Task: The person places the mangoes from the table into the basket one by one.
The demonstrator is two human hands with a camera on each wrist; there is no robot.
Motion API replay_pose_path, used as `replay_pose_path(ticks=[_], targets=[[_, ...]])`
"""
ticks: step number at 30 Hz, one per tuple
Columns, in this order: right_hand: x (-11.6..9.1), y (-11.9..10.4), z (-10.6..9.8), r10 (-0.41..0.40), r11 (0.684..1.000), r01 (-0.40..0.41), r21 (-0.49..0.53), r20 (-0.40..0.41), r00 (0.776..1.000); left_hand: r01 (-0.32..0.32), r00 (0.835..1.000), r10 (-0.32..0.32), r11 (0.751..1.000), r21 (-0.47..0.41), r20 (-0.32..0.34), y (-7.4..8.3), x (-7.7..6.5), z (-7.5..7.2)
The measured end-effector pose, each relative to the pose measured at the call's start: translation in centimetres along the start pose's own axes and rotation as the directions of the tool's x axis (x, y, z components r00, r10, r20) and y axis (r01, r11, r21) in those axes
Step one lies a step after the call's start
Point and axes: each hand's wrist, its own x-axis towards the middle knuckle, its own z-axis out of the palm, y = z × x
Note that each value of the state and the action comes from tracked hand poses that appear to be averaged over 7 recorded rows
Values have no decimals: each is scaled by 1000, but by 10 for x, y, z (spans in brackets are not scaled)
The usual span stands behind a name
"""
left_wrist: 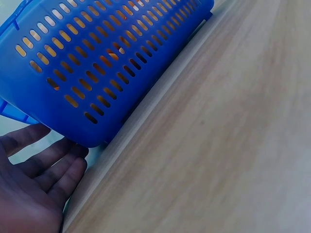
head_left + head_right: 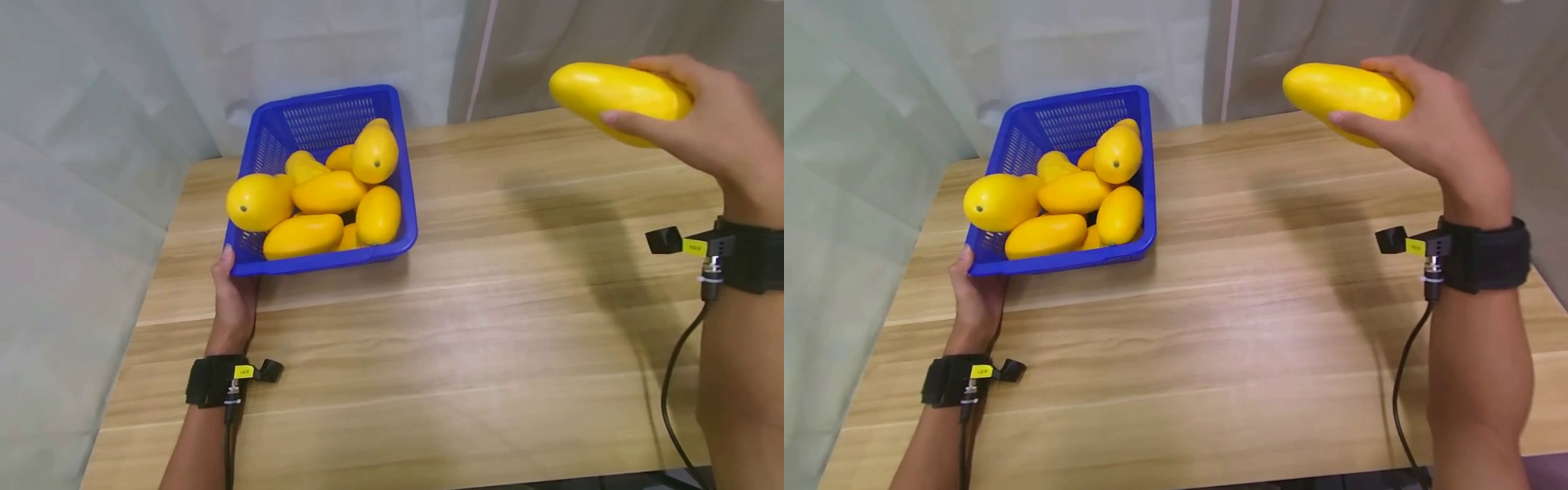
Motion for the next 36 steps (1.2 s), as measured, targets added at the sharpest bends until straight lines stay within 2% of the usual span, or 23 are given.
replay_pose_path(ticks=[9,17,24,28,34,36], targets=[[7,-17,5,-87,996,87,9,-2,996,1,1000,-1,1000,-14,-9,-1,4,5],[12,-39,19,-146,988,144,50,41,988,23,1000,-22,999,27,-17,2,1,11],[15,-61,31,-204,978,198,66,88,975,8,1000,-9,1000,-2,-9,0,2,17],[14,-71,38,-258,966,255,45,104,960,14,1000,-14,1000,6,1,0,4,19],[10,-90,48,-363,928,369,-47,108,926,19,1000,-19,1000,5,-1,-1,4,21],[8,-96,52,-380,921,387,-46,119,917,25,1000,-25,1000,5,-2,-1,4,22]])
